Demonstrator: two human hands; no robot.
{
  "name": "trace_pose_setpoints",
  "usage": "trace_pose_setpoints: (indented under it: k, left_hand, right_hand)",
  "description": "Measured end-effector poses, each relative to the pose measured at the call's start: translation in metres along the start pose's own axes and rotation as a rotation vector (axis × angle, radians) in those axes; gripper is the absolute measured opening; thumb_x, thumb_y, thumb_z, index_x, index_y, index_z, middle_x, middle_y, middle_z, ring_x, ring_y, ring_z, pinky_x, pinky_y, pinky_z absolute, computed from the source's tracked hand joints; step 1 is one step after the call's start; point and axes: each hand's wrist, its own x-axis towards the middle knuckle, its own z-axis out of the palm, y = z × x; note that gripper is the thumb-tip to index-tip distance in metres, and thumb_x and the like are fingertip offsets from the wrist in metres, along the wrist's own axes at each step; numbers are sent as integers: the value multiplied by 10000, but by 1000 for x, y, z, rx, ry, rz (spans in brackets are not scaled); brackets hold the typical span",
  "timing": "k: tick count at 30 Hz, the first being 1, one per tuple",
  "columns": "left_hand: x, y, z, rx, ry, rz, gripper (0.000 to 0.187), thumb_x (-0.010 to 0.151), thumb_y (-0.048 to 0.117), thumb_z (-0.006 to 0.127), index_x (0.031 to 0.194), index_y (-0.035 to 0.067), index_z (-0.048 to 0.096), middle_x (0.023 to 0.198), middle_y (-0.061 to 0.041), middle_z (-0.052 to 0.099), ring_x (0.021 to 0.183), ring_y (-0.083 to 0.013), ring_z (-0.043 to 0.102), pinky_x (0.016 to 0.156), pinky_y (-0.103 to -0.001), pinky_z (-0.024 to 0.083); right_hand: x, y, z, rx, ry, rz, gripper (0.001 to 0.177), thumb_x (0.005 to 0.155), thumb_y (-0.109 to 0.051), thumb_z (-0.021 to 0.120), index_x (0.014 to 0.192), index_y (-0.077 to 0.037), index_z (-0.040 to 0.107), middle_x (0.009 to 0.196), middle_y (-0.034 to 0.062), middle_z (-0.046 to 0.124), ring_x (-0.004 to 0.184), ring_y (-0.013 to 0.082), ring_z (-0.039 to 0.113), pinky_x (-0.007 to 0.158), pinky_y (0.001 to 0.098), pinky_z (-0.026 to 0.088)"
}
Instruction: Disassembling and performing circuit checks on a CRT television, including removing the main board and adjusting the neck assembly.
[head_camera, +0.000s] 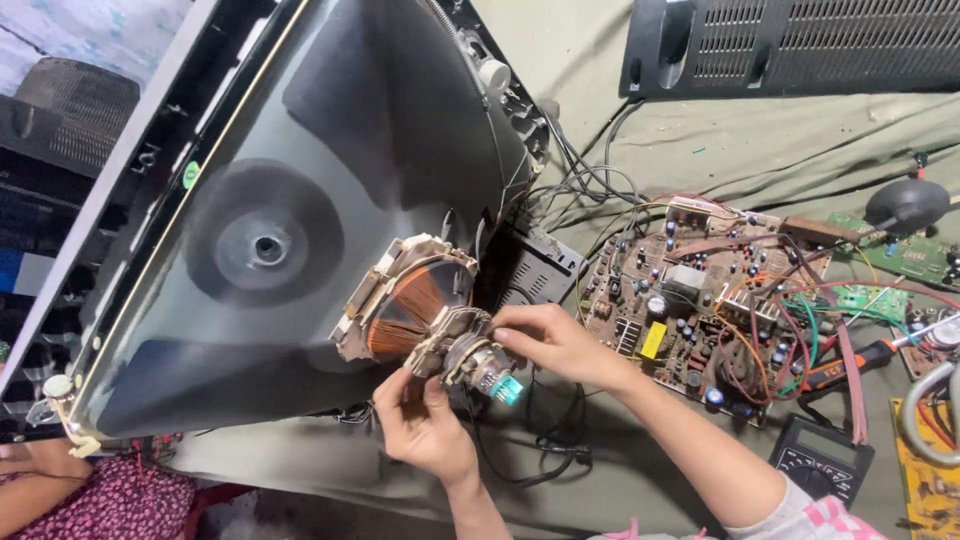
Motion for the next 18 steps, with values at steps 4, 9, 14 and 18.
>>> trace_pose_setpoints:
  k: [4, 9, 14, 18]
  left_hand:
    - [-11, -10, 2, -50, 18, -168, 307, 942, -5, 671, 1231, -13, 569, 1117, -120, 646, 927, -169, 647, 840, -269, 564]
    - [-19, -28, 1, -109, 6, -191, 389, 919, -64, 583, 1295, -2, 505, 1190, -149, 617, 920, -160, 616, 852, -256, 514]
    - [-15, -25, 5, -77, 12, -300, 398, 850, -196, 450, 1195, -41, 575, 974, -84, 640, 747, -66, 509, 683, -161, 404]
    - [-14, -24, 3, 102, -2, -195, 213, 863, -164, 539, 1019, -32, 597, 908, -69, 639, 690, -73, 509, 640, -183, 427]
  right_hand:
    - [0, 2, 4, -245, 143, -185, 104, 910, -58, 639, 963, -10, 714, 825, 38, 700, 636, 140, 604, 589, 267, 492]
    - [3, 10, -6, -60, 126, -67, 109, 887, -9, 639, 950, -5, 728, 842, 30, 713, 676, 107, 597, 610, 242, 496]
    - [2, -10, -16, -67, 32, -143, 115, 868, -23, 677, 969, 0, 726, 914, 44, 711, 763, 141, 590, 703, 264, 479]
    - [-2, -11, -2, -211, 248, -280, 110, 798, 47, 694, 890, -12, 708, 875, 41, 692, 696, 154, 590, 623, 266, 467]
